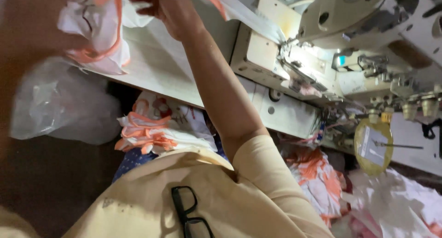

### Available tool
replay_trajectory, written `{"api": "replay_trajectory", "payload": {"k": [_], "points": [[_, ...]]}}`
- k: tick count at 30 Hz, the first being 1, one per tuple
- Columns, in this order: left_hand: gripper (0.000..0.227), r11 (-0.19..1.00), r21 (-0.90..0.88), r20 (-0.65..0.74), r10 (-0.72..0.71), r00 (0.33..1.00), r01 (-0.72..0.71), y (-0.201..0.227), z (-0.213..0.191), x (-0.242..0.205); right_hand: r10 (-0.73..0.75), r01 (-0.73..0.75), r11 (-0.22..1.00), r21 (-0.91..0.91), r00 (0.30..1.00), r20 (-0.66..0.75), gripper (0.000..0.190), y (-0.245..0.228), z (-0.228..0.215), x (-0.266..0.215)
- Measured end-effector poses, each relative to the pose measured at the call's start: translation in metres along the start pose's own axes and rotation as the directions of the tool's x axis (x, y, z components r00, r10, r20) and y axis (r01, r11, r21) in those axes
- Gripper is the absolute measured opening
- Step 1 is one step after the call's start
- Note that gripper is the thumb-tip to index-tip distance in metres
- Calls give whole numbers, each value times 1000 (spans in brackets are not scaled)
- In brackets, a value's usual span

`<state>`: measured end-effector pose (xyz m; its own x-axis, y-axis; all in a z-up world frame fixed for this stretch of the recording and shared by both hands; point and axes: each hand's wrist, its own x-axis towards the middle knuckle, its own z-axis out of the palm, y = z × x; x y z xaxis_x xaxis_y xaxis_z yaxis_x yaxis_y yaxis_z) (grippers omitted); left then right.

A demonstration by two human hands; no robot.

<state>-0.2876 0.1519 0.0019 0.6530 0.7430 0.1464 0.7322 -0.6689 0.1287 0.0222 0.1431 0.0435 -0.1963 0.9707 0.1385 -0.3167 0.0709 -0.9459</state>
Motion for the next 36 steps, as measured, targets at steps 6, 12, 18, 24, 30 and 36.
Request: {"api": "replay_trajectory", "payload": {"k": [6,12,18,24,30,36], "points": [[23,-47,-952,-302,315,900,-303,65,93,16,181,-290,637,-715,957,-226,21,-3,-11,-82],[28,53,-912,-391,178,903,-406,130,89,-42,374,-317,791,-523,928,3,19,0,10,-212],[30,754,-595,-110,267,957,-279,144,91,-54,436,-355,451,-818,888,-145,18,163,-55,-312],[53,960,-278,491,121,863,23,178,210,-62,471,-462,541,-703,859,-202,30,154,-35,-321],[7,811,-570,400,130,907,135,206,133,-57,568,-537,497,-681,795,-213,59,137,-22,-313],[15,607,-794,113,192,975,-28,195,77,-60,358,-358,405,-841,909,-215,27,100,-50,-346]]}}
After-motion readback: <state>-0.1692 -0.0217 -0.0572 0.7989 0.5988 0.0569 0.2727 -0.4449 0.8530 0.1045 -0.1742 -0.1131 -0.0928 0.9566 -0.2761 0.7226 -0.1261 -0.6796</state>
